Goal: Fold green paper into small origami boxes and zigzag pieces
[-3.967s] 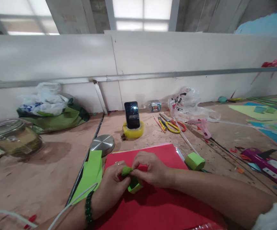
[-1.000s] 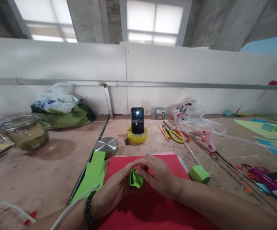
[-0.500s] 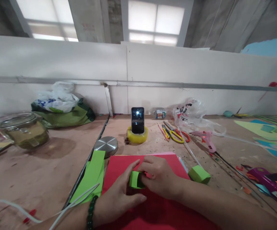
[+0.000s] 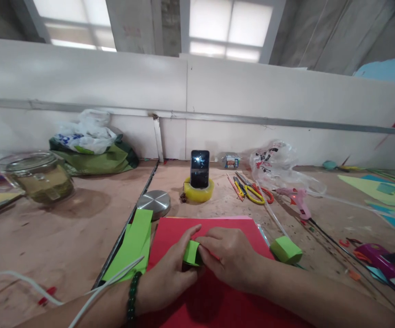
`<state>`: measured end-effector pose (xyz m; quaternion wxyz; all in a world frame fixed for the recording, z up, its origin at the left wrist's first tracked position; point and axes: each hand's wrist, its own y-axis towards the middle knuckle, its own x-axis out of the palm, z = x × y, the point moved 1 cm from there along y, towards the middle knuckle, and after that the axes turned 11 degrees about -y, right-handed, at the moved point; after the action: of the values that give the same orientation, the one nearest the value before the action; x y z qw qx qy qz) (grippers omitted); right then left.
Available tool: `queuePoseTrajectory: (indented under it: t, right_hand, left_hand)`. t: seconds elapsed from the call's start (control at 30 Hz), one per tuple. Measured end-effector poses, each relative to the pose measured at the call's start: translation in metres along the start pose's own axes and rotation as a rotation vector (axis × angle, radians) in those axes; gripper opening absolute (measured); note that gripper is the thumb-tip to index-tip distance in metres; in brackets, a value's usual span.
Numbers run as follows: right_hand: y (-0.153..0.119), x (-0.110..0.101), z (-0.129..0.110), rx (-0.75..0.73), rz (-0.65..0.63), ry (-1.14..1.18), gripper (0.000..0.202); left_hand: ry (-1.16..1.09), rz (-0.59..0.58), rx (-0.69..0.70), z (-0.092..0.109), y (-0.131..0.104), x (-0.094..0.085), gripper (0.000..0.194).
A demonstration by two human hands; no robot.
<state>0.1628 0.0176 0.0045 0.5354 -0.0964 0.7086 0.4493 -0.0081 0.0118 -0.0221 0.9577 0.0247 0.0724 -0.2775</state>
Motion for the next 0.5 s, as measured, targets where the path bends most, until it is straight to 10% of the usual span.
queuePoseTrajectory:
  t: [0.5]
  right_hand:
    - [0.0023,0.0058,0.0085,0.117,-0.130,0.102,0.020]
  left_hand:
    - [-0.036,-0.053,0.117,0.0098,0.0022,0.0037,0.061]
